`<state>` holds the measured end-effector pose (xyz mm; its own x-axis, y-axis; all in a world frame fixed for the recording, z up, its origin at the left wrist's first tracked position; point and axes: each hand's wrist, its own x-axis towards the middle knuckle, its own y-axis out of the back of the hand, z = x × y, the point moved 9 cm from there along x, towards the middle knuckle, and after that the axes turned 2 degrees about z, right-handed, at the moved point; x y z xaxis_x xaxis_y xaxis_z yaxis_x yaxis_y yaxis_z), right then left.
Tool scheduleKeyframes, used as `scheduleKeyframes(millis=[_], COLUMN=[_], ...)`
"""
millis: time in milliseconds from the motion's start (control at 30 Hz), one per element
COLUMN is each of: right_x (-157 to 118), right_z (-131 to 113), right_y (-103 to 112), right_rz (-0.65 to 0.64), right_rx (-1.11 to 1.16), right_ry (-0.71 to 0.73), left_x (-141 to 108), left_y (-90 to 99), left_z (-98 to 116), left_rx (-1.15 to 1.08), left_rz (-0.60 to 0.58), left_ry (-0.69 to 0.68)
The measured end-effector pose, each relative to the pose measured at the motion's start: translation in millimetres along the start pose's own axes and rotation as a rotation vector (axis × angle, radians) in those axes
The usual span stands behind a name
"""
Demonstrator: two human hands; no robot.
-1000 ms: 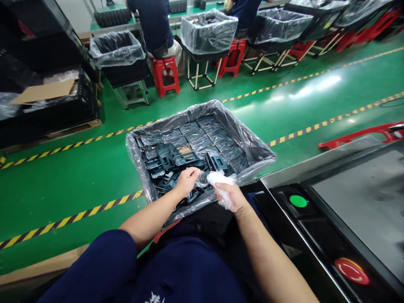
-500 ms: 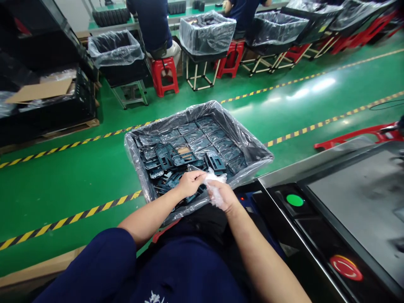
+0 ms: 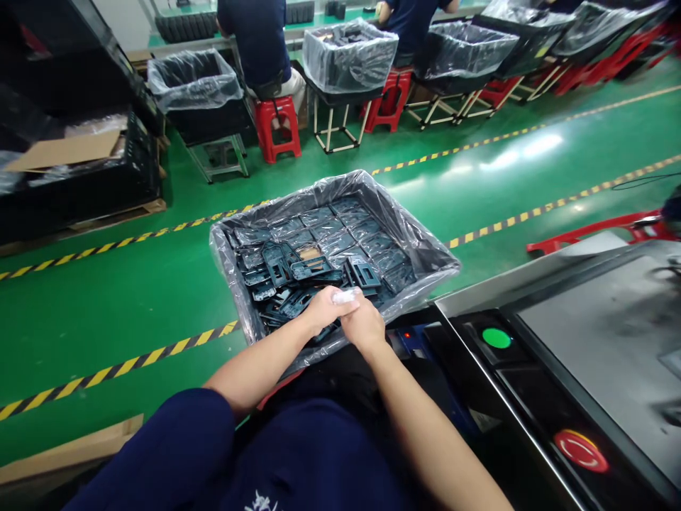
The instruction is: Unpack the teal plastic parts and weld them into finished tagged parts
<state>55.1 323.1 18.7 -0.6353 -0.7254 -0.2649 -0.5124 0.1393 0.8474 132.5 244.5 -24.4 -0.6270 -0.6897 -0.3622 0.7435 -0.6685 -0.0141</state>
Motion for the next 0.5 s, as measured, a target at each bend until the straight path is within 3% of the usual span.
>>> scheduleKeyframes(millis=[233,400,500], right_x=[1,1,2], right_z=[7,24,37], right_y=[-16,-16,-15], right_rz=[-0.159,-0.025,0.089], right_rx=[0.519,0.655,0.714], right_ry=[0.187,0.181,0.043], left_x=[6,7,5], left_y=[9.5,10.7,13.3], left_z=[-4,-3,1], left_rx=[0.085,0.066,0.102], left_rz=[-0.027,-0.039,0.021], left_ry=[-0.049,-0.059,-0.090])
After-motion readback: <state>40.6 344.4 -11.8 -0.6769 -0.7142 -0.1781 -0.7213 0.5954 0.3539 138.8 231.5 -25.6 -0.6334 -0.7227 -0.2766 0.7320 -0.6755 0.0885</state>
